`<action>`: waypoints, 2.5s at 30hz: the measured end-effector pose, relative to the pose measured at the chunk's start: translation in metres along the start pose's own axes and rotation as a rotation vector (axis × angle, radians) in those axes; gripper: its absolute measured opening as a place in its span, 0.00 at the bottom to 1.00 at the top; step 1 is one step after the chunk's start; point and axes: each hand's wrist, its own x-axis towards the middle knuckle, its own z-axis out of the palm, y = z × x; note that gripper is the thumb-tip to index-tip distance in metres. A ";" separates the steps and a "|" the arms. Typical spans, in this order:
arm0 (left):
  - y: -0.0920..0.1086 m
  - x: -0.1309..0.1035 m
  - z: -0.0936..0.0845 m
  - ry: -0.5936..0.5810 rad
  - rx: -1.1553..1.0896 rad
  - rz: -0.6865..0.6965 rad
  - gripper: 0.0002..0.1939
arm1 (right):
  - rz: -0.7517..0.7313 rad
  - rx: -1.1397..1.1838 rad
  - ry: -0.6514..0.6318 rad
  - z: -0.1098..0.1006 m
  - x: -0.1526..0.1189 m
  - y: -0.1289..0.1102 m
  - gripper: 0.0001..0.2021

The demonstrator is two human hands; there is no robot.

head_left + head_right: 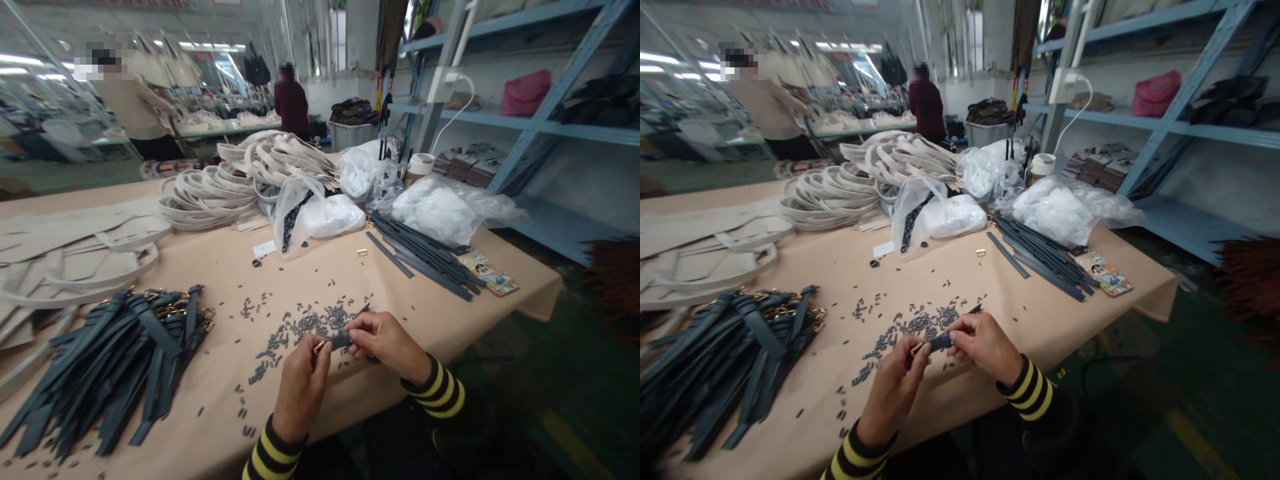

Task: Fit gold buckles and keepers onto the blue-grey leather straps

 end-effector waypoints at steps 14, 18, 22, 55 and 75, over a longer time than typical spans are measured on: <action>0.020 -0.039 0.016 0.020 -0.117 -0.091 0.14 | 0.046 0.352 -0.106 -0.007 -0.035 0.016 0.17; 0.023 -0.040 0.023 -0.024 -0.121 -0.085 0.12 | 0.038 0.376 -0.123 -0.006 -0.039 0.019 0.16; 0.026 -0.039 0.028 -0.008 -0.023 -0.046 0.12 | -0.045 0.179 -0.021 -0.004 -0.042 0.015 0.11; 0.020 -0.028 0.018 -0.448 -0.186 -0.228 0.14 | 0.078 -0.612 -0.555 -0.049 -0.054 -0.013 0.08; 0.021 -0.037 0.019 -0.459 -0.163 -0.083 0.07 | 0.064 -0.515 -0.405 -0.029 -0.068 0.005 0.10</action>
